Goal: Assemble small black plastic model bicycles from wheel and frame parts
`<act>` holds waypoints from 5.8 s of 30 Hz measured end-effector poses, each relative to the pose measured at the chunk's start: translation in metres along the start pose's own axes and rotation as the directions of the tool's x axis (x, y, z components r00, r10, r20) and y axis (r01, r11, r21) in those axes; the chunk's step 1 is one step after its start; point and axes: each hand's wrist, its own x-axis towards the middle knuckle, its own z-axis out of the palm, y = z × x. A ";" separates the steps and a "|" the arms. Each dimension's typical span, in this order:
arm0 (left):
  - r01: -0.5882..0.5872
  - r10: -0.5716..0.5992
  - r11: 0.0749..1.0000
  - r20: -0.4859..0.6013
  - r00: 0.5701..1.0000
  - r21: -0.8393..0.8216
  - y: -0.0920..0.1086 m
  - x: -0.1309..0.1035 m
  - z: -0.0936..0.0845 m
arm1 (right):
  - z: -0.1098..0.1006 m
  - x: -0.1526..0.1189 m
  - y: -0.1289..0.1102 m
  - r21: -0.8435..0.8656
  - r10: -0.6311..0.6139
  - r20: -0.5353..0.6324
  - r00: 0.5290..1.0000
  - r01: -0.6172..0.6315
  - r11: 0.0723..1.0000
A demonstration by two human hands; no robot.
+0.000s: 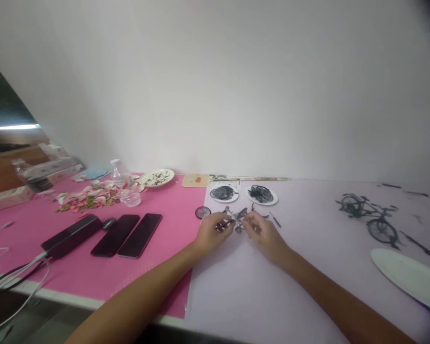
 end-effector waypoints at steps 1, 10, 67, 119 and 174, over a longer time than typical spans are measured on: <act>0.001 -0.001 1.000 0.002 1.000 0.004 0.000 0.000 0.000 | 0.000 0.000 0.000 -0.002 -0.008 -0.001 1.000 0.008 1.000; -0.001 0.001 1.000 0.009 1.000 0.013 -0.001 -0.001 0.001 | -0.001 -0.001 -0.003 -0.013 -0.033 0.016 0.999 0.034 0.999; -0.515 0.493 0.802 0.152 0.857 0.303 -0.006 -0.005 -0.002 | 0.023 0.011 0.042 0.744 0.266 0.193 0.944 -0.318 0.588; -0.425 0.404 0.873 0.136 0.905 0.241 -0.002 -0.005 -0.002 | 0.022 0.008 0.031 0.760 0.237 0.242 0.941 -0.336 0.557; -0.203 0.200 0.978 0.066 0.977 0.039 -0.003 -0.006 0.003 | 0.018 0.007 0.021 0.615 0.223 0.184 0.957 -0.290 0.733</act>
